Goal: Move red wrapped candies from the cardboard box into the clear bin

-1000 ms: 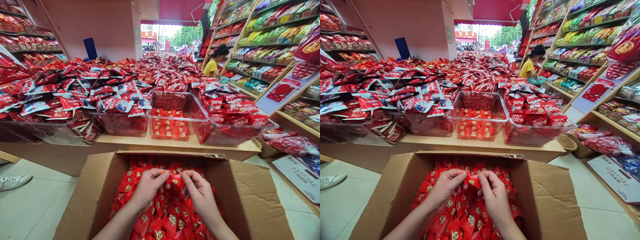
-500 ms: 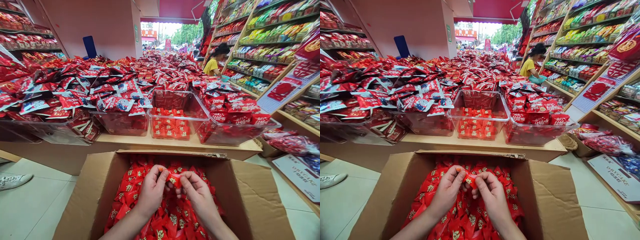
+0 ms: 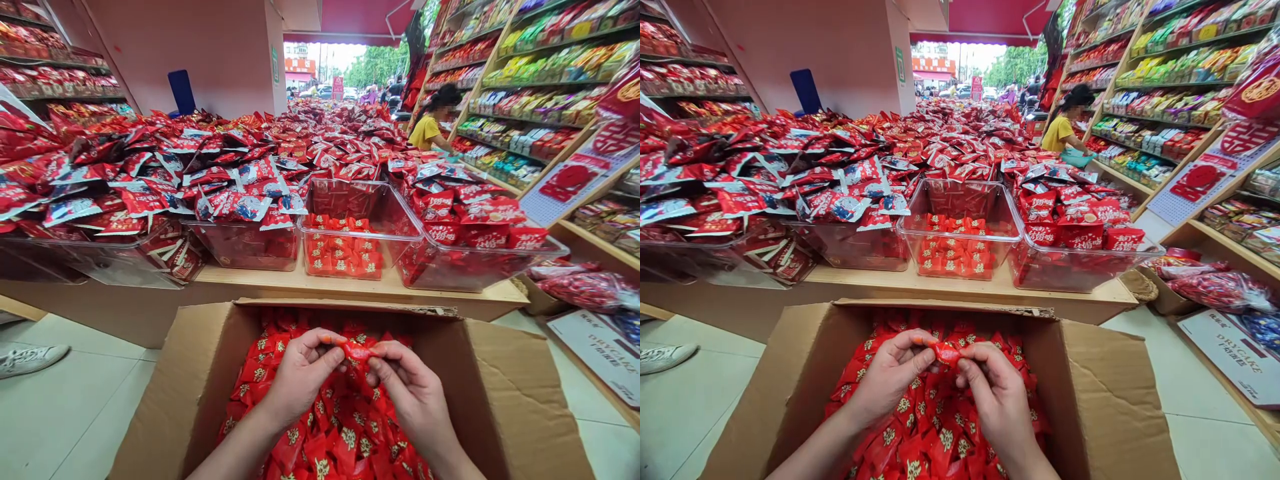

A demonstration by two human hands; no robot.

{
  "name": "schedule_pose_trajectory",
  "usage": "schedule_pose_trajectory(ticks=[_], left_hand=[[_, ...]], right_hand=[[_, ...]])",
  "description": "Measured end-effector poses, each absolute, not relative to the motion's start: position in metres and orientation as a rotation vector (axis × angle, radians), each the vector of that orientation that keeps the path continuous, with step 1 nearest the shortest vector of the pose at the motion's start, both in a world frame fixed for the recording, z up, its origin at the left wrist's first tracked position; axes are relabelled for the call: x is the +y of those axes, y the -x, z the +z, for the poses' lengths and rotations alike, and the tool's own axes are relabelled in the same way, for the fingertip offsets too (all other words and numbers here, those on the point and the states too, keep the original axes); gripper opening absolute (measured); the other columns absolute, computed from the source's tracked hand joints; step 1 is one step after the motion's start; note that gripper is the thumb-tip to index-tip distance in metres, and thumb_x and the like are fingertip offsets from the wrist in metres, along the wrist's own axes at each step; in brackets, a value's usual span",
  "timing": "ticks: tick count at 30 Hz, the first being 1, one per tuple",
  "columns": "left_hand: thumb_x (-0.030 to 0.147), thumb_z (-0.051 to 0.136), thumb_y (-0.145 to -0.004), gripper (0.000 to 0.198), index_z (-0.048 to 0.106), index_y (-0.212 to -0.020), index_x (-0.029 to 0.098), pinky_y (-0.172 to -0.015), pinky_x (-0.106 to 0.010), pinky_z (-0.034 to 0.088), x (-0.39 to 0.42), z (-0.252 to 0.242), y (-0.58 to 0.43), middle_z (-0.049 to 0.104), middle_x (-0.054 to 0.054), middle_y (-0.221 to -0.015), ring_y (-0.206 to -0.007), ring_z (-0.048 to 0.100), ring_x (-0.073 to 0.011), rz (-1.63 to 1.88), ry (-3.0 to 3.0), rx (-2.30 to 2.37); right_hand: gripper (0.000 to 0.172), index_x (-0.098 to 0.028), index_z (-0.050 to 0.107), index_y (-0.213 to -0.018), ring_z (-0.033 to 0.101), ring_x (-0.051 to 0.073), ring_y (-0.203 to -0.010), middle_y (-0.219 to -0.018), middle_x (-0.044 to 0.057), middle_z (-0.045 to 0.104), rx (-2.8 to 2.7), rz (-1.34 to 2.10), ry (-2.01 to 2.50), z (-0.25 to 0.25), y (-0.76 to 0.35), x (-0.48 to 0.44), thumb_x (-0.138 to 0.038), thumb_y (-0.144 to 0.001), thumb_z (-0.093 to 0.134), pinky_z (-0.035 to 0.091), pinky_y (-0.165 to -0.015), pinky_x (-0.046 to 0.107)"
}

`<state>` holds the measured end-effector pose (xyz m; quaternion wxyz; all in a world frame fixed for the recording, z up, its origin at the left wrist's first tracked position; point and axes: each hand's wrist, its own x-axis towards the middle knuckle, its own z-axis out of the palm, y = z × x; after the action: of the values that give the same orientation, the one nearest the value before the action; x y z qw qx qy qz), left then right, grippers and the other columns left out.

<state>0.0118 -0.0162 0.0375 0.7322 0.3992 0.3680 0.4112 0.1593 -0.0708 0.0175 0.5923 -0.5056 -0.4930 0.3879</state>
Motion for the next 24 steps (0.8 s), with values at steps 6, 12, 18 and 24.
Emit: schedule_pose_trajectory(ticks=[6, 12, 18, 24], left_hand=[[0.028, 0.066, -0.07, 0.02, 0.064, -0.086, 0.017, -0.056, -0.02, 0.046, -0.019, 0.039, -0.011, 0.065, -0.002, -0.079, -0.066, 0.056, -0.0099, 0.751, -0.753, 0.685], [0.012, 0.072, -0.062, 0.028, 0.061, -0.087, 0.018, -0.075, -0.021, 0.045, -0.017, 0.032, -0.013, 0.065, -0.001, -0.085, -0.081, 0.056, -0.0108, 0.928, -0.895, 0.749], [0.008, 0.072, -0.06, 0.033, 0.06, -0.089, 0.018, -0.068, -0.021, 0.048, -0.02, 0.032, -0.016, 0.064, -0.001, -0.081, -0.077, 0.057, -0.0111, 0.914, -0.916, 0.74], [0.01, 0.072, -0.062, 0.031, 0.059, -0.088, 0.018, -0.071, -0.021, 0.045, -0.024, 0.029, -0.02, 0.065, 0.0, -0.08, -0.076, 0.057, -0.0096, 0.929, -0.803, 0.725]], right_hand=[[0.038, -0.024, 0.06, -0.1, 0.057, 0.015, -0.084, -0.093, 0.006, 0.056, -1.675, 0.272, 1.136, 0.018, -0.166, -0.075, 0.002, -0.074, 0.049, 0.048, -0.071, 0.024], [0.028, -0.025, 0.053, -0.105, 0.056, 0.019, -0.093, -0.104, 0.009, 0.054, -1.23, 0.818, 1.123, 0.016, -0.152, -0.073, -0.014, -0.079, 0.051, 0.049, -0.075, 0.032], [0.008, -0.019, 0.059, -0.075, 0.051, 0.009, -0.063, -0.069, -0.002, 0.057, -0.867, 1.177, 1.175, 0.018, -0.15, -0.071, -0.025, -0.073, 0.063, 0.044, -0.059, 0.019], [0.01, -0.02, 0.058, -0.073, 0.046, 0.008, -0.059, -0.064, -0.004, 0.055, -0.699, 1.259, 1.071, 0.016, -0.148, -0.071, -0.027, -0.071, 0.065, 0.04, -0.056, 0.018]])
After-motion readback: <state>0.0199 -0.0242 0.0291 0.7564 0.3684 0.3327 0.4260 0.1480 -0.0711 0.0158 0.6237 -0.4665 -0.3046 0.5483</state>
